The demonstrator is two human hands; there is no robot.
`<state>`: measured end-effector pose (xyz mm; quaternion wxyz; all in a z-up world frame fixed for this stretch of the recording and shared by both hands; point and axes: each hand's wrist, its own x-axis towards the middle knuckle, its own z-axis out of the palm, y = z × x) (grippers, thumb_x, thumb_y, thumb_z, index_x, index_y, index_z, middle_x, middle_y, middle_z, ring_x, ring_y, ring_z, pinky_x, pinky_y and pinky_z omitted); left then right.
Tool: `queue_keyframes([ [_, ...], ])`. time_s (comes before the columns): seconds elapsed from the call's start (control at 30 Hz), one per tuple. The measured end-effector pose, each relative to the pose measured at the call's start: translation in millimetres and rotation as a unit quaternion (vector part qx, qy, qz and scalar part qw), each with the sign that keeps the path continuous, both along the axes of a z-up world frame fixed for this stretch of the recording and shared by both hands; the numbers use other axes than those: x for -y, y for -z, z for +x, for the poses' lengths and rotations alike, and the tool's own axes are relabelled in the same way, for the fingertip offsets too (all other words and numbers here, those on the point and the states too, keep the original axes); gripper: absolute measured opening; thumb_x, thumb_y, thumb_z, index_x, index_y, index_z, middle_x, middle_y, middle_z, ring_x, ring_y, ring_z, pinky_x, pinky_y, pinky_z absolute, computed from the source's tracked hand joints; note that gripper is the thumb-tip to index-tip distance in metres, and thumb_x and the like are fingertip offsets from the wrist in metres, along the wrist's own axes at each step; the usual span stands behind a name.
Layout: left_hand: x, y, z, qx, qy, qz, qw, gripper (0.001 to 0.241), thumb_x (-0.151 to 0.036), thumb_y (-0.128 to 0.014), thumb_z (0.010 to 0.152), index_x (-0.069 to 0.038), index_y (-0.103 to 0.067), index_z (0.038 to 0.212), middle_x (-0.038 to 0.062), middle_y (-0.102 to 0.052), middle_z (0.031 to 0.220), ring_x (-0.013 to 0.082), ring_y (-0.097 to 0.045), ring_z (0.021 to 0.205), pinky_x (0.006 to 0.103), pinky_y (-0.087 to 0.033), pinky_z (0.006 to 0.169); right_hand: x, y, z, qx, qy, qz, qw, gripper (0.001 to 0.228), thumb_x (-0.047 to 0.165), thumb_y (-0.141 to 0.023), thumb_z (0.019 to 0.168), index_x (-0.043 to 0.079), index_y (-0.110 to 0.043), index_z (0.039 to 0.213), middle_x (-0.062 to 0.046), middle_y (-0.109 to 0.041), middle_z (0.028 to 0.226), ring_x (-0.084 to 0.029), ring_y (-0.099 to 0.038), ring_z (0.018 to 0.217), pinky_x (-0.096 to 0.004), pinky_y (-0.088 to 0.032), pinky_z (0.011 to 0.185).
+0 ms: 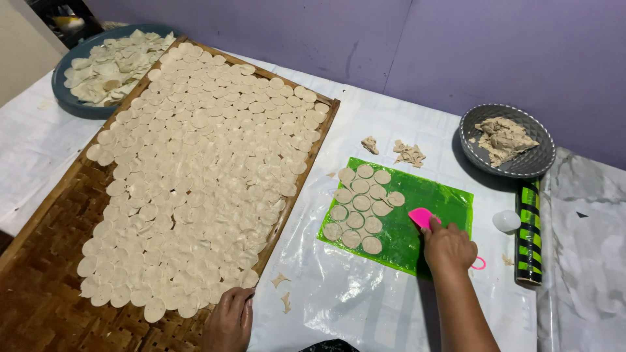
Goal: The person is scraping small circles of dough from a green mat and placing them onto a large wooden tray.
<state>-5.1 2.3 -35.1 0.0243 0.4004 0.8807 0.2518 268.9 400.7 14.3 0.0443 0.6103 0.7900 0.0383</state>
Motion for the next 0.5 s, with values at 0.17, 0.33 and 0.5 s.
queue_keyframes([
  [0.17, -0.6, -7.2, 2.0, 0.014, -0.001, -0.010, 1.000, 0.028, -0.019, -0.068, 0.088, -0.019, -0.070, 0.117, 0.004, -0.067, 0.114, 0.0248, -0.073, 0.095, 0.0416, -0.059, 0.080, -5.3, -1.0, -18.5, 0.020, -0.043, -0.009, 0.999, 0.037, 0.051, -0.059, 0.096, 0.037, -0.070, 0.128, -0.003, -0.070, 0.116, -0.028, -0.067, 0.108, -0.045, -0.052, 0.089],
  [0.33, -1.2, -11.4, 2.9, 0.008, -0.007, 0.006, 1.000, 0.027, -0.019, -0.068, 0.088, -0.019, -0.071, 0.115, 0.004, -0.067, 0.113, 0.0259, -0.073, 0.096, 0.0425, -0.058, 0.081, -17.0, 1.1, -29.3, 0.031, -0.055, 0.019, 0.998, 0.035, 0.051, -0.059, 0.097, 0.033, -0.073, 0.123, -0.004, -0.071, 0.115, -0.027, -0.068, 0.108, -0.046, -0.052, 0.088],
  [0.5, -0.5, -9.2, 2.1, 0.001, 0.007, 0.007, 1.000, 0.026, -0.019, -0.066, 0.090, -0.017, -0.069, 0.115, 0.006, -0.067, 0.114, 0.0265, -0.073, 0.096, 0.0426, -0.058, 0.080, -11.5, 4.0, -36.1, -0.040, -0.038, 0.008, 0.998, 0.037, 0.051, -0.062, 0.096, 0.037, -0.072, 0.129, -0.006, -0.072, 0.114, -0.030, -0.069, 0.106, -0.046, -0.055, 0.086],
])
